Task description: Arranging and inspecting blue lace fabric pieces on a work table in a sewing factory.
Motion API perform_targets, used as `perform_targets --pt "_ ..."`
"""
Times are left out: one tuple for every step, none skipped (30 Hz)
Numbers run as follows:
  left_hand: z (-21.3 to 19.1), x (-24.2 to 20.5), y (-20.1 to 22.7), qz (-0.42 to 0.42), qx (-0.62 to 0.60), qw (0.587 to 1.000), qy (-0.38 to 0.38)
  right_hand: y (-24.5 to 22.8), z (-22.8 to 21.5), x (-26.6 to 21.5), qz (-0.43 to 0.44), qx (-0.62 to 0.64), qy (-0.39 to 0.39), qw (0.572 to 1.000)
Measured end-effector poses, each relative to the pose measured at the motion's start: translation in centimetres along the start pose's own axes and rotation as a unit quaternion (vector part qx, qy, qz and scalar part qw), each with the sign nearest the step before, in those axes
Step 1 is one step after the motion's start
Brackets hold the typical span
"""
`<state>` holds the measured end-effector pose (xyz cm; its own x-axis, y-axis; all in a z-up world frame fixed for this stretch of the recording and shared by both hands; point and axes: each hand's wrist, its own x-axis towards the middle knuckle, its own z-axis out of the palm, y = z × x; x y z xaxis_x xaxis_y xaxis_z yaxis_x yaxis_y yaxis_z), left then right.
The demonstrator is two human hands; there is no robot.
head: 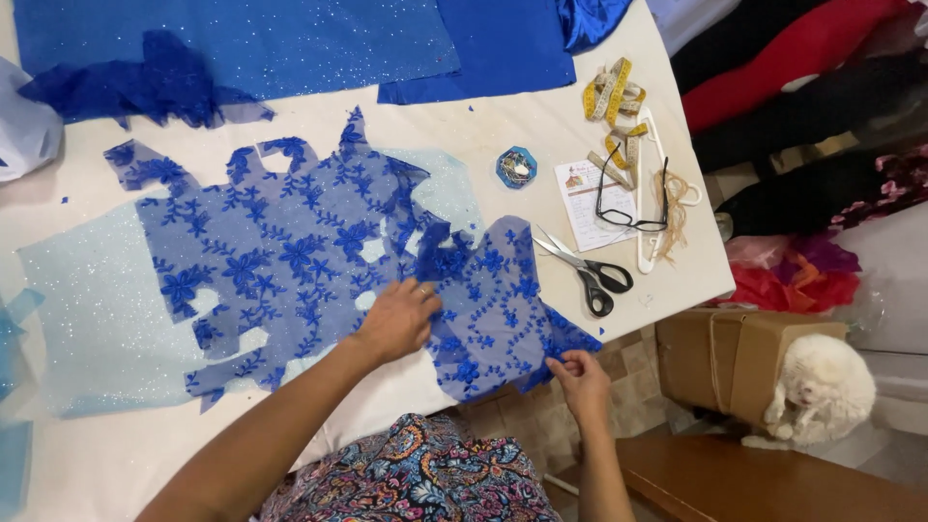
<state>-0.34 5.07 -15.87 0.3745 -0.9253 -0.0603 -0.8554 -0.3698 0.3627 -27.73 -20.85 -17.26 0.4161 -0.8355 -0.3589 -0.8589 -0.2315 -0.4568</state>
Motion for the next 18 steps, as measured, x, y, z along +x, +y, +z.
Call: perform_targets --pt "-0.1 -0.4 0.3 0.003 0.000 1.000 -0.002 0.7 -0.1 0.8 0.004 0.001 0.001 1.000" --pt "-0.1 -0.7 0.6 0.032 0.010 0.999 -0.021 1.5 -0.2 1.4 0.002 0.019 -0.006 1.000" --pt "-0.1 -1.0 0.9 0.062 0.021 0.997 -0.040 2.3 -0.4 2.0 0.000 0.038 -0.013 0.999" --pt "0.3 -1.0 0.9 0.067 0.021 0.997 -0.042 2.0 -1.1 2.3 0.005 0.040 -0.010 0.999" --pt "0.7 -0.9 0.9 0.068 0.036 0.996 -0.044 1.6 -1.8 2.5 -0.001 0.043 -0.003 0.999" --pt "1.1 -0.9 0.8 0.067 0.051 0.995 -0.046 1.3 -2.5 2.8 -0.007 0.045 0.003 0.999" --pt "1.5 -0.9 0.7 0.072 0.051 0.995 -0.048 1.8 -2.7 3.5 -0.002 0.047 0.006 0.999" --pt "2.0 -0.7 0.6 0.066 0.062 0.995 -0.052 2.1 -2.9 4.4 0.006 0.065 0.018 0.998" --pt "2.4 -0.7 0.5 0.059 0.072 0.994 -0.056 2.5 -3.1 5.2 0.014 0.084 0.030 0.996" --pt "2.7 -0.7 0.5 0.061 0.073 0.994 -0.057 2.8 -3.4 6.0 0.015 0.085 0.031 0.996" --pt "3.0 -0.8 0.5 0.059 0.079 0.994 -0.049 3.0 -3.7 6.8 0.019 0.094 0.034 0.995" --pt "3.2 -0.8 0.4 0.056 0.086 0.994 -0.042 3.2 -4.0 7.6 0.022 0.104 0.037 0.994" --pt "3.1 -1.0 0.5 0.057 0.086 0.994 -0.042 2.7 -5.0 8.4 0.023 0.105 0.037 0.993" --pt "3.0 -1.1 0.5 0.056 0.087 0.994 -0.036 2.2 -6.0 9.2 0.031 0.068 0.056 0.996" --pt "2.9 -1.3 0.6 0.056 0.088 0.994 -0.029 1.7 -7.0 9.9 0.039 0.031 0.074 0.996" --pt "2.5 -1.4 0.7 0.057 0.089 0.994 -0.029 1.3 -7.3 10.8 0.040 0.032 0.075 0.996" --pt "2.1 -1.5 0.8 0.057 0.089 0.994 -0.031 1.0 -7.7 11.7 0.024 0.052 0.114 0.992" --pt "1.8 -1.6 0.9 0.057 0.090 0.994 -0.033 0.8 -8.0 12.6 0.009 0.072 0.153 0.985"
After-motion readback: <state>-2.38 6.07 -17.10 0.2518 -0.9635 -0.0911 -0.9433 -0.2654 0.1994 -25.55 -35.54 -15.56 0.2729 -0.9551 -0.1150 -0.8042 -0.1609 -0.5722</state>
